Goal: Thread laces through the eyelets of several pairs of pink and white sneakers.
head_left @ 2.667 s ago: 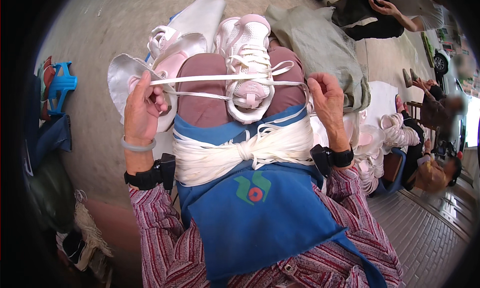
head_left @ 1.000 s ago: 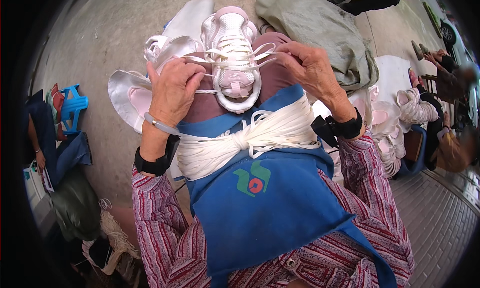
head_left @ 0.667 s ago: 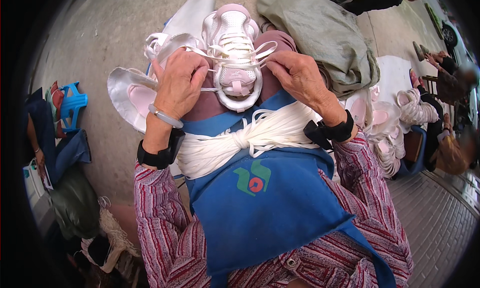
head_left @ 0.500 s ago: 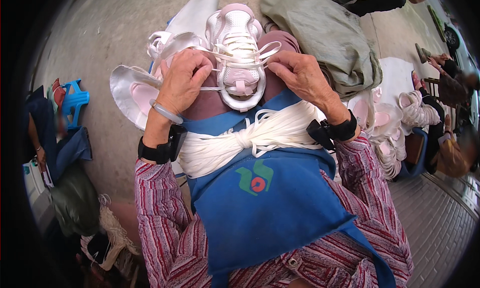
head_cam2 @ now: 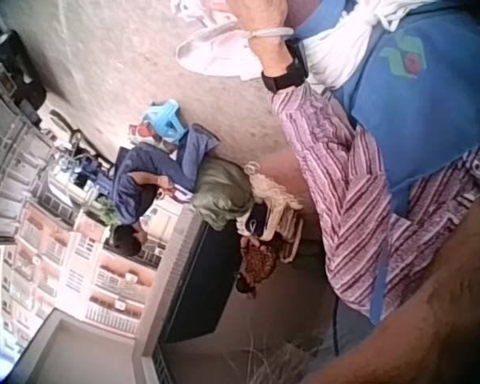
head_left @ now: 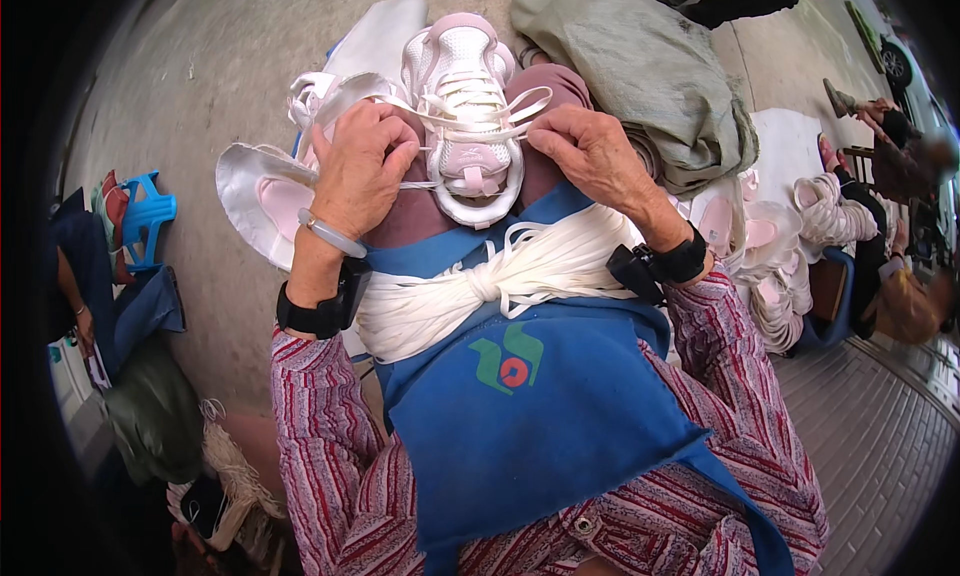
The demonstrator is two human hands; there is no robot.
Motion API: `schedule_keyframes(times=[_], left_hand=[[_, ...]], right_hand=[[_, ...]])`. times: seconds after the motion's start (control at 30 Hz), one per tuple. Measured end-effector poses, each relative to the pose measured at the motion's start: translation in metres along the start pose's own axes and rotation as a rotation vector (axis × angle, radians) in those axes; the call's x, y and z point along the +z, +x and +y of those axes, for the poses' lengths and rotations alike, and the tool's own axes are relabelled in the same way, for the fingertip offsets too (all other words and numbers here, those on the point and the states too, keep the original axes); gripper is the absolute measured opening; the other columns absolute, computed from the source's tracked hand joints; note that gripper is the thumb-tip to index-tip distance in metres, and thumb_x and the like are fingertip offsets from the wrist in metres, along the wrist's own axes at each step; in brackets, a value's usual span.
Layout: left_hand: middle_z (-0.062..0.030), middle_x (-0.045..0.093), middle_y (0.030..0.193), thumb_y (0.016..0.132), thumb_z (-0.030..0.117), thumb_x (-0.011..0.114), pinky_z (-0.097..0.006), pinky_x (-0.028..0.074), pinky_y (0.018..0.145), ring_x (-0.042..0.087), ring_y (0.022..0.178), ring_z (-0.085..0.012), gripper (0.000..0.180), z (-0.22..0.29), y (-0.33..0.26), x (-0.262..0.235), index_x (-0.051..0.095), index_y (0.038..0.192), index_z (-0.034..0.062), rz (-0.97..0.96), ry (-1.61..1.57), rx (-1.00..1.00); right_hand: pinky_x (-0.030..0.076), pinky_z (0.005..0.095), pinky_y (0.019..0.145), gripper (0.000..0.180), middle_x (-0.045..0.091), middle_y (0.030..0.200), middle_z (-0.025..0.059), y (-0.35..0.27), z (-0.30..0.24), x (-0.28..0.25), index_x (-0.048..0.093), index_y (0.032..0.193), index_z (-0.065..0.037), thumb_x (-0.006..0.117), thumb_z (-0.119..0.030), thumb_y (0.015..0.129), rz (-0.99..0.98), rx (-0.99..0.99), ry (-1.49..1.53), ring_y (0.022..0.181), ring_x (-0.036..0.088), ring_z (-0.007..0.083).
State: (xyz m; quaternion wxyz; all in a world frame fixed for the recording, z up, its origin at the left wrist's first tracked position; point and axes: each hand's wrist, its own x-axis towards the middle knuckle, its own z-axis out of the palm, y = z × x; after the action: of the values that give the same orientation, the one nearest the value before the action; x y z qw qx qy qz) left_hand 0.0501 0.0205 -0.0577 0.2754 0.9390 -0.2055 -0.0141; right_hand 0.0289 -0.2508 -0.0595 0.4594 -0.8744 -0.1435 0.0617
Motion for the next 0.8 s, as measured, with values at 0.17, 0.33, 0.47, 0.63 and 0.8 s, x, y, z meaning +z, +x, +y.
schedule_keyframes(times=[0.17,0.33,0.47,0.63,0.8], left_hand=[[-0.006,0.059,0.096,0.084,0.019,0.061,-0.047,0.027,0.095,0.051,0.104,-0.0251,0.012,-0.016,0.004,0.003,0.065,0.081,0.0082,-0.127,-0.391,-0.045],[-0.005,0.059,0.095,0.085,0.02,0.061,-0.048,0.025,0.094,0.051,0.103,-0.0247,0.012,-0.009,0.006,-0.001,0.065,0.081,0.0083,-0.143,-0.216,-0.051],[-0.0042,0.058,0.095,0.085,0.021,0.061,-0.048,0.025,0.094,0.051,0.104,-0.0239,0.013,-0.006,0.006,-0.004,0.065,0.082,0.0085,-0.139,-0.159,-0.016],[-0.0033,0.058,0.094,0.085,0.022,0.062,-0.049,0.025,0.093,0.051,0.104,-0.0233,0.014,-0.003,0.006,-0.001,0.066,0.081,0.0091,-0.096,-0.073,0.033],[-0.0018,0.058,0.091,0.083,0.02,0.063,-0.049,0.026,0.093,0.053,0.098,-0.0225,0.011,0.0,0.0,0.009,0.065,0.082,0.0097,-0.023,-0.039,0.073]], right_hand=[[0.046,0.0289,0.068,0.018,0.061,0.078,0.0098,0.002,-0.003,0.0,0.064,0.092,0.003,0.061,-0.015,0.09,-0.029,0.042,0.009,0.071,0.056,0.0172],[0.046,0.0283,0.067,0.018,0.062,0.079,0.0091,0.002,0.0,0.001,0.064,0.092,0.002,0.061,-0.015,0.089,0.003,0.002,-0.01,0.07,0.056,0.017],[0.046,0.0275,0.067,0.019,0.062,0.078,0.0089,0.002,-0.005,0.001,0.064,0.092,0.002,0.061,-0.016,0.089,0.006,0.04,-0.024,0.07,0.056,0.0157],[0.046,0.027,0.065,0.02,0.062,0.076,0.0091,0.002,0.002,0.002,0.065,0.092,0.002,0.061,-0.018,0.09,0.029,0.092,0.075,0.068,0.055,0.0144],[0.046,0.0278,0.063,0.021,0.062,0.074,0.0087,0.002,0.002,0.004,0.066,0.093,0.002,0.062,-0.018,0.089,0.045,0.059,0.018,0.066,0.055,0.0146]])
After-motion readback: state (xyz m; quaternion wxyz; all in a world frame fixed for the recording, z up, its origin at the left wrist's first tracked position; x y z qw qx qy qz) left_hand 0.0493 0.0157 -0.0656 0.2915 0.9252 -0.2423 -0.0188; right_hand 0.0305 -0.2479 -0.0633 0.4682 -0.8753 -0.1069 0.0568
